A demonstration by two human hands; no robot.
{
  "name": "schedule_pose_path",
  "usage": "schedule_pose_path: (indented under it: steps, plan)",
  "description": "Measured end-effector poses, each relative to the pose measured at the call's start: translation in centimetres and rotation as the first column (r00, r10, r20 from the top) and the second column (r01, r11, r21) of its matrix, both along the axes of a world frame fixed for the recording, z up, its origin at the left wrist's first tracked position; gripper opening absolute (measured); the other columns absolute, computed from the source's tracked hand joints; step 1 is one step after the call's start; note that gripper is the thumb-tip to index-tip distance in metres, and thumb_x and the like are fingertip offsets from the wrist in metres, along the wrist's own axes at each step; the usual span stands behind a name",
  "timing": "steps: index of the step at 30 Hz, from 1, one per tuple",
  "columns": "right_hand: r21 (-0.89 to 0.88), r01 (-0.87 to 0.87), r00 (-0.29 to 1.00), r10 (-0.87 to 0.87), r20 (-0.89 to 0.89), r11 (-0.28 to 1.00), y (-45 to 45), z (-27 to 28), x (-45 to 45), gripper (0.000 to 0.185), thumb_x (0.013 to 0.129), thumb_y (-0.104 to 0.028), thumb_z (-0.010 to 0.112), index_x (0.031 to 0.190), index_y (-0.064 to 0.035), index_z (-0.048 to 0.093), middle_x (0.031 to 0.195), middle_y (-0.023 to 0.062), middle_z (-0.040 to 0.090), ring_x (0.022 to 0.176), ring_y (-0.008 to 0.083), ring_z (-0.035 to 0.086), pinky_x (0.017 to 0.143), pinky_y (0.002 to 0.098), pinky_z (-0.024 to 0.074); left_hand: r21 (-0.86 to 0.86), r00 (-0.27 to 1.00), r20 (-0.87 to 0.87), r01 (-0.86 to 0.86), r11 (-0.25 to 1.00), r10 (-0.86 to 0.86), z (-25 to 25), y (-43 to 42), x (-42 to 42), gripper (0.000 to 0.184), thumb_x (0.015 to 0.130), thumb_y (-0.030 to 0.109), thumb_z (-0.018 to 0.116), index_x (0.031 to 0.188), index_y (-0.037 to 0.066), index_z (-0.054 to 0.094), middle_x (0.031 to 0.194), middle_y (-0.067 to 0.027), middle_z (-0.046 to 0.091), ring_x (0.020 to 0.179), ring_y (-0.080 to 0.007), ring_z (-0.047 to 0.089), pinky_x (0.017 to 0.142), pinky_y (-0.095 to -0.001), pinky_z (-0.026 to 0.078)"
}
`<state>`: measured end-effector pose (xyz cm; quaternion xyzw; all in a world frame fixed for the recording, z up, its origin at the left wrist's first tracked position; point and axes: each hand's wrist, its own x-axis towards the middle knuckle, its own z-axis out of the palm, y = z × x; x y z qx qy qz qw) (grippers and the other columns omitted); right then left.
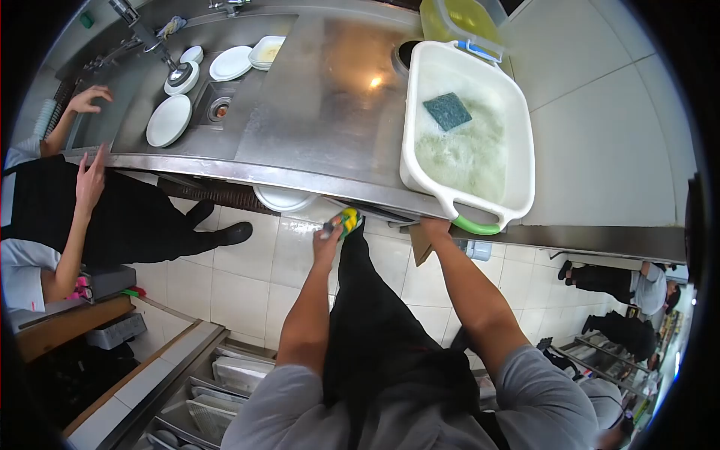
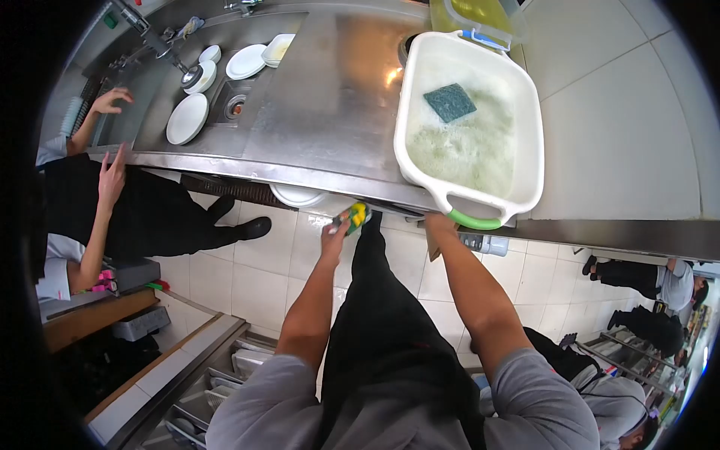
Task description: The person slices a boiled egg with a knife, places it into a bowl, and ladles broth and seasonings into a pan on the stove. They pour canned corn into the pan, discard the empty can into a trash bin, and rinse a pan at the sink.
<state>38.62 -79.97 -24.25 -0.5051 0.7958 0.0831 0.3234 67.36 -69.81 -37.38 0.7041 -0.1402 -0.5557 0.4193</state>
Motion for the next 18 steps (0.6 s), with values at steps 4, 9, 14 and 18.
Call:
schedule_pose_path:
  steps: [4, 9, 14, 18]
  plan:
    - [-0.17, -0.083, 0.995, 0.073, -0.068, 0.982, 0.0, -3.3, -0.6, 0.056, 0.095, -0.043, 0.05, 0.143, -0.015, 0.054, 0.148, 0.0174, 0.053, 0.139, 0.0369, 0.046, 0.115, 0.0471, 0.037, 0.037, 0.994, 0.045, 0.097, 0.995, -0.099, 0.3, -5.5, -2.1, 0.101, 0.082, 0.043, 0.084, 0.152, -0.002, 0.026, 0.141, -0.0251, 0.052, 0.132, -0.0322, 0.05, 0.109, -0.0438, 0.041]
    - [-0.244, -0.389, 0.921, 0.376, -0.101, 0.888, 1.2, -2.7, -1.1, 0.035, 0.093, -0.032, 0.053, 0.114, -0.0105, 0.071, 0.12, 0.0139, 0.069, 0.111, 0.0325, 0.065, 0.096, 0.0474, 0.0506, 0.193, 0.957, -0.113, 0.286, 0.938, -0.269, -6.0, -0.4, 0.7, 0.099, 0.089, 0.035, 0.076, 0.16, 0.007, 0.014, 0.159, -0.0131, 0.04, 0.148, -0.0301, 0.034, 0.117, -0.0582, 0.03]
    - [-0.494, -0.007, 0.991, 0.07, 0.11, 0.87, 10.6, 3.5, -1.7, 0.049, 0.088, -0.018, 0.057, 0.136, -0.0076, 0.052, 0.12, 0.0239, 0.067, 0.099, 0.0395, 0.068, 0.09, 0.053, 0.0525, 0.375, 0.749, -0.141, 0.646, 0.665, -0.648, -8.1, 7.9, 7.3, 0.054, 0.098, 0.024, 0.06, 0.148, 0.012, 0.044, 0.143, -0.0142, 0.053, 0.134, -0.0238, 0.049, 0.109, -0.0588, 0.037]
    - [-0.34, 0.361, 0.87, -0.183, 0.457, 0.868, 32.3, 9.6, -7.7, 0.088, 0.082, -0.019, 0.066, 0.159, -0.0187, 0.023, 0.12, 0.0271, 0.066, 0.104, 0.0449, 0.065, 0.093, 0.0535, 0.0508, 0.347, 0.416, -0.071, 0.862, 0.369, -0.906, -0.9, 9.7, -1.2, 0.05, 0.098, 0.023, 0.06, 0.144, 0.01, 0.047, 0.134, -0.0138, 0.056, 0.123, -0.0235, 0.053, 0.099, -0.055, 0.041]
